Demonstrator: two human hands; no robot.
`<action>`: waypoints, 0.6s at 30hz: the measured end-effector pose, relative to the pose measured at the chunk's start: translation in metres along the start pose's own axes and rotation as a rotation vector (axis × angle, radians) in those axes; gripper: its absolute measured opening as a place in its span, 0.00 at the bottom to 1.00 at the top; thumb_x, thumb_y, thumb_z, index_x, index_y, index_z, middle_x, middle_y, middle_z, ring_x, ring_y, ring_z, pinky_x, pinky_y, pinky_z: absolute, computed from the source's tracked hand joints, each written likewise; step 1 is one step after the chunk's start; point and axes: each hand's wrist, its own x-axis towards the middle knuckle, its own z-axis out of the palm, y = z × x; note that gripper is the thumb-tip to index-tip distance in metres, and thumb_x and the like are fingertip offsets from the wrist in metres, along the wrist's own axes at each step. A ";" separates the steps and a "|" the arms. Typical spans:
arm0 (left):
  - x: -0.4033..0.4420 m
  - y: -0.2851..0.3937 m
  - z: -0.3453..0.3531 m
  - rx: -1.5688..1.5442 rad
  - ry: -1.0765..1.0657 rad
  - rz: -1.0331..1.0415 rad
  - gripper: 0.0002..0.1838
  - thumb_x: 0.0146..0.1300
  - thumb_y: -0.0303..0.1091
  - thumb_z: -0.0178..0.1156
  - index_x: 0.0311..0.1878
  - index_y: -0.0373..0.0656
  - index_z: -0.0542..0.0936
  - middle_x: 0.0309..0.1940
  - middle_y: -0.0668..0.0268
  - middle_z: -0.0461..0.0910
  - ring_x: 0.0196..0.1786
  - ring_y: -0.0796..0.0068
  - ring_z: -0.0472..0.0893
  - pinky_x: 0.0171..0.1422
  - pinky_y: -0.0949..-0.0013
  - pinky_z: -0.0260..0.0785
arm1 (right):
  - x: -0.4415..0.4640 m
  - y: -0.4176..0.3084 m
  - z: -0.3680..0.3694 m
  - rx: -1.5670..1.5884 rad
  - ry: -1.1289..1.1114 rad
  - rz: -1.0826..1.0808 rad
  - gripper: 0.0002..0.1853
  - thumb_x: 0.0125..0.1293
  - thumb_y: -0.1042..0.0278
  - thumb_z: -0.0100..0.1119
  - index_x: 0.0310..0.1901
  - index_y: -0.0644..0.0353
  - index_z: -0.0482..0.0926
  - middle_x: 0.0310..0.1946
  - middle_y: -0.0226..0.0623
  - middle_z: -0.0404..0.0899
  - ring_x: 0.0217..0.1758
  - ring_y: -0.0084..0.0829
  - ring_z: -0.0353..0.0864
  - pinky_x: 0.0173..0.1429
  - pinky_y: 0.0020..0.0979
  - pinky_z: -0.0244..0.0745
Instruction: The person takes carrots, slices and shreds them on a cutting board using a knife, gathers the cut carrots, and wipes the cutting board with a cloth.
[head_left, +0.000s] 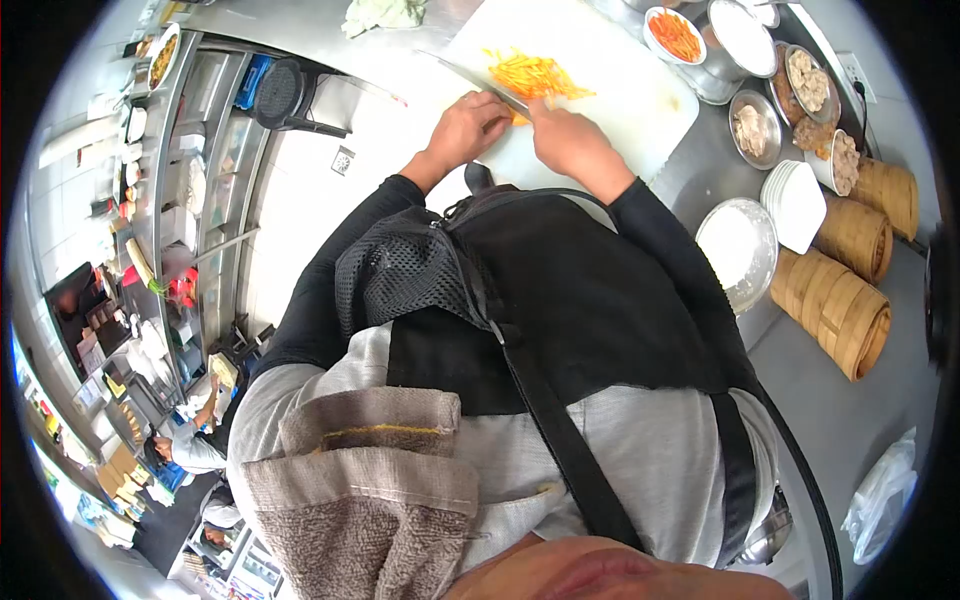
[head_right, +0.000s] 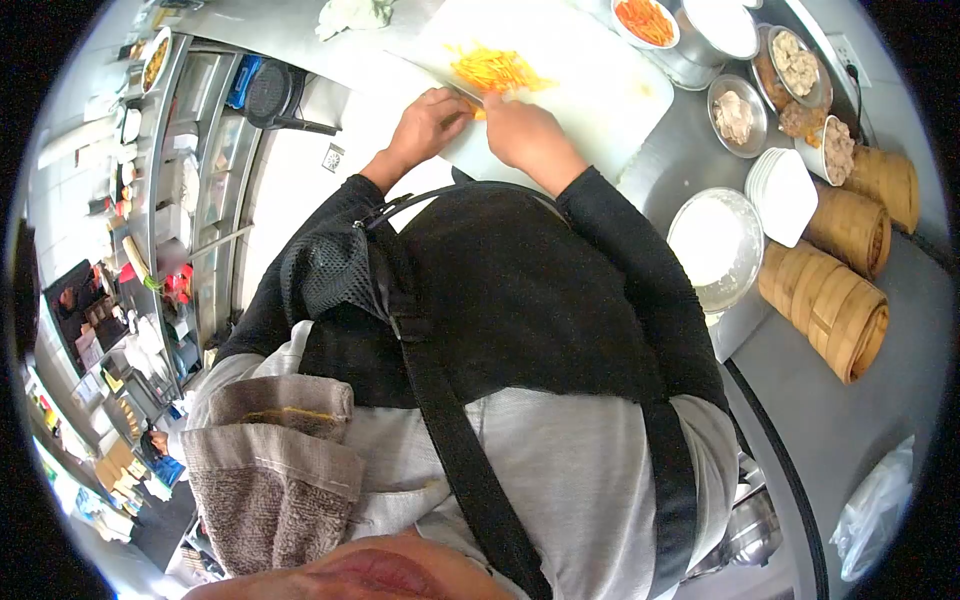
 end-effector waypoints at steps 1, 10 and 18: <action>0.000 0.000 0.001 0.001 0.009 0.003 0.06 0.58 0.30 0.68 0.40 0.46 0.85 0.42 0.65 0.83 0.43 0.58 0.82 0.49 0.59 0.77 | 0.009 0.005 0.006 0.024 0.023 -0.023 0.14 0.71 0.70 0.41 0.53 0.65 0.72 0.43 0.61 0.84 0.47 0.57 0.85 0.52 0.54 0.78; -0.011 0.003 0.003 0.007 -0.009 -0.024 0.07 0.59 0.30 0.67 0.42 0.46 0.86 0.43 0.66 0.83 0.44 0.59 0.81 0.51 0.60 0.76 | 0.023 0.014 0.024 0.060 0.032 -0.060 0.15 0.70 0.69 0.43 0.54 0.65 0.71 0.42 0.61 0.84 0.46 0.58 0.86 0.52 0.54 0.78; -0.016 0.001 0.004 0.010 -0.001 -0.021 0.08 0.59 0.29 0.67 0.43 0.46 0.85 0.44 0.65 0.82 0.45 0.57 0.80 0.51 0.59 0.75 | 0.031 0.022 0.042 0.097 0.095 -0.082 0.15 0.72 0.65 0.46 0.54 0.66 0.70 0.40 0.60 0.84 0.44 0.61 0.84 0.51 0.56 0.77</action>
